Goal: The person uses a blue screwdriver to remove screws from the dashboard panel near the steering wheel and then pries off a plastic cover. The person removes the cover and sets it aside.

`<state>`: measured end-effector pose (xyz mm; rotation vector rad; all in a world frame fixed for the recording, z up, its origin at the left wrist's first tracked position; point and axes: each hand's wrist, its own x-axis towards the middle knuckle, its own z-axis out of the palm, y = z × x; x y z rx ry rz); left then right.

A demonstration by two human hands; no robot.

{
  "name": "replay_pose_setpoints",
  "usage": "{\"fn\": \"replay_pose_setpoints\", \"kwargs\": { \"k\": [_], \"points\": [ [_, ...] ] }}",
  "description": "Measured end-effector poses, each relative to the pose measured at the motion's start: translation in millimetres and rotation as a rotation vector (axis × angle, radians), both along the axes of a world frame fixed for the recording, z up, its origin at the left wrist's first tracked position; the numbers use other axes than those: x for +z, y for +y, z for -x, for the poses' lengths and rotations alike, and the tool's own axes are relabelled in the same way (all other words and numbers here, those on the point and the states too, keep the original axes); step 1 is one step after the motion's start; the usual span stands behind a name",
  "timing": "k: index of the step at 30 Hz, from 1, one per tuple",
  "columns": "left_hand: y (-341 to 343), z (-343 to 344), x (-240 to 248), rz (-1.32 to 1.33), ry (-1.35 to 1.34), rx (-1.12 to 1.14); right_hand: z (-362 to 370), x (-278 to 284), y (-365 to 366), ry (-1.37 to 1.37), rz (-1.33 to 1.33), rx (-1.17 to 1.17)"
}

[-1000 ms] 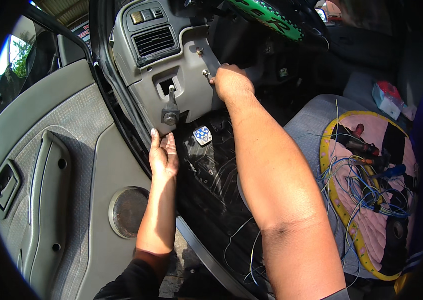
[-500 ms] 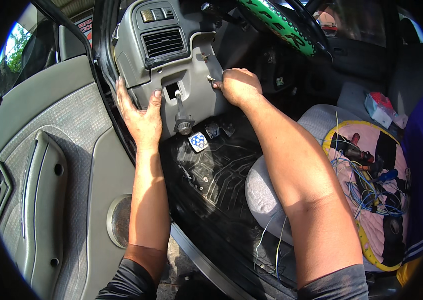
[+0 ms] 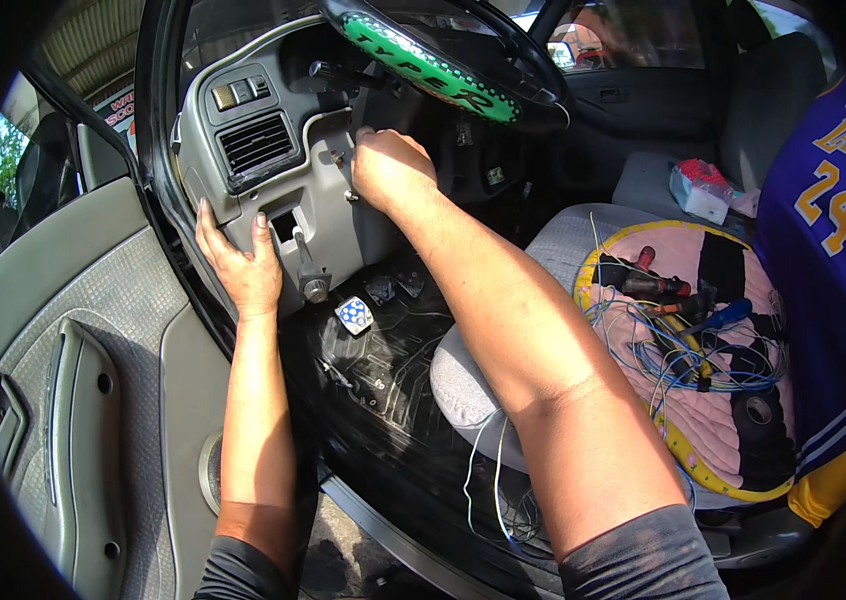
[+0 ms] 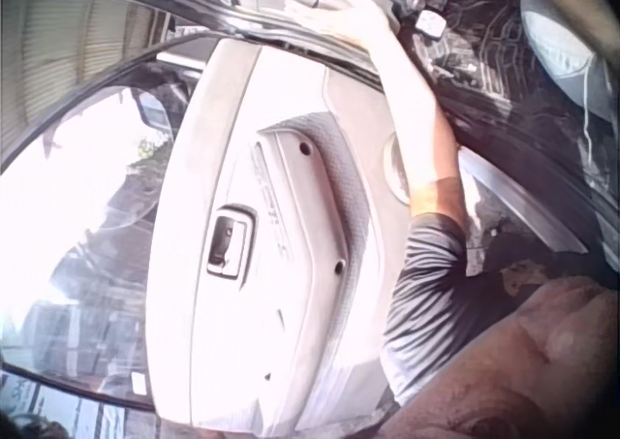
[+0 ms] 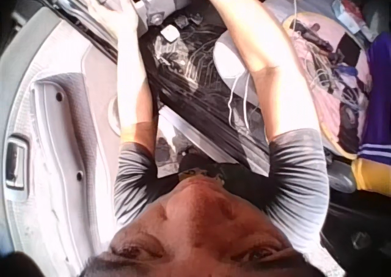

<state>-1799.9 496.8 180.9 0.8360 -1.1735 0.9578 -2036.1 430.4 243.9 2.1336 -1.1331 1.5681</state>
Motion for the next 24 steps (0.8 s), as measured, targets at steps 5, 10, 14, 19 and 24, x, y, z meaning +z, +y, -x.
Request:
{"fn": "replay_pose_setpoints", "kwargs": {
  "k": [5,10,14,19,24],
  "points": [
    [-0.1,-1.8,1.7,0.016,0.003,-0.049,-23.0,38.5,-2.2,-0.248,-0.085,0.174],
    [-1.7,7.1,0.3,0.006,0.019,-0.035,-26.7,38.2,-24.7,-0.213,0.122,0.125],
    [-11.1,7.4,-7.6,0.002,0.006,-0.005,-18.8,31.9,-18.9,-0.226,-0.007,0.197],
    [-3.0,-7.2,1.1,0.022,-0.029,0.081,22.3,-3.5,-3.4,0.242,0.062,0.1],
    [-8.8,-16.1,-3.3,0.022,-0.042,0.132,83.6,-49.1,-52.0,0.421,-0.573,-0.057]
  ]
}}
